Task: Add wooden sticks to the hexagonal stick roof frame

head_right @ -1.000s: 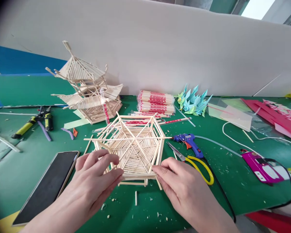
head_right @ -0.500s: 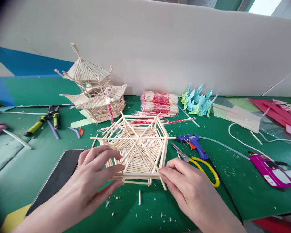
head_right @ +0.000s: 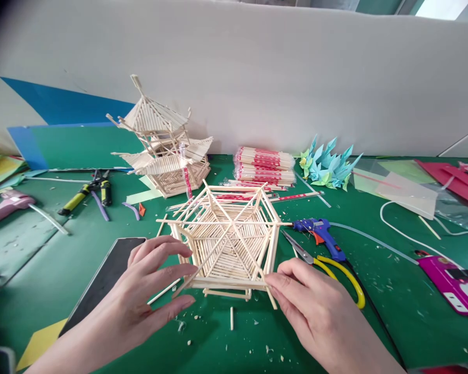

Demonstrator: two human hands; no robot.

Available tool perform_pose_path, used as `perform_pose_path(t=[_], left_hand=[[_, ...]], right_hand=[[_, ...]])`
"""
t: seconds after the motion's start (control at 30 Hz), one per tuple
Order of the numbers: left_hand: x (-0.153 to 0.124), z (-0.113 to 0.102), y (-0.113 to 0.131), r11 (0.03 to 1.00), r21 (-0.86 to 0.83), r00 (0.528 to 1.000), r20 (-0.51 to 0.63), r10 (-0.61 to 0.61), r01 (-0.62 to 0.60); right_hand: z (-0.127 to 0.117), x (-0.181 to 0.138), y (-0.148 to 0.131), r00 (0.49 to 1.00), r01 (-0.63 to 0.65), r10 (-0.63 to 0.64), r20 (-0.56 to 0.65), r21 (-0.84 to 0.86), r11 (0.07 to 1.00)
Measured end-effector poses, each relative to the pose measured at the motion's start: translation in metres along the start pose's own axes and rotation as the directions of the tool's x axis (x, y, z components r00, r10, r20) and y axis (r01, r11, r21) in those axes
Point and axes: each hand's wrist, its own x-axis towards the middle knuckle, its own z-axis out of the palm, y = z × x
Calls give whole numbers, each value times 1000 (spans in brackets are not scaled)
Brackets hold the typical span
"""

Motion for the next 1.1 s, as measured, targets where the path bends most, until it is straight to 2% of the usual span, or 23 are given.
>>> perform_pose_path(t=[0.13,0.43,0.63,0.73,0.83,0.97,1.1], left_hand=[[1,0,-1,1000,-9,1000,6,0,0],[5,-2,3,1000,19,1000,3,20,-20],[28,-1,17,990,-16,990,31,138,-137],[43,8,31,981,-27,977,91,192,-191],[53,23,45,976,45,971,123,205,-212],[54,41,58,970,130,977,75,199,-207],[54,49,62,975,141,984,46,169,-174]], right_hand=[[-2,0,1,1000,5,-5,27,-3,1000],[1,1,-1,1000,-25,25,8,24,999],[-3,5,-7,997,-77,76,21,46,996],[-5,7,-8,993,-115,113,44,57,992],[-4,7,-8,991,-124,121,52,61,990],[-3,7,-8,992,-123,122,26,32,992],[-3,8,-8,994,-106,106,-3,-31,994]])
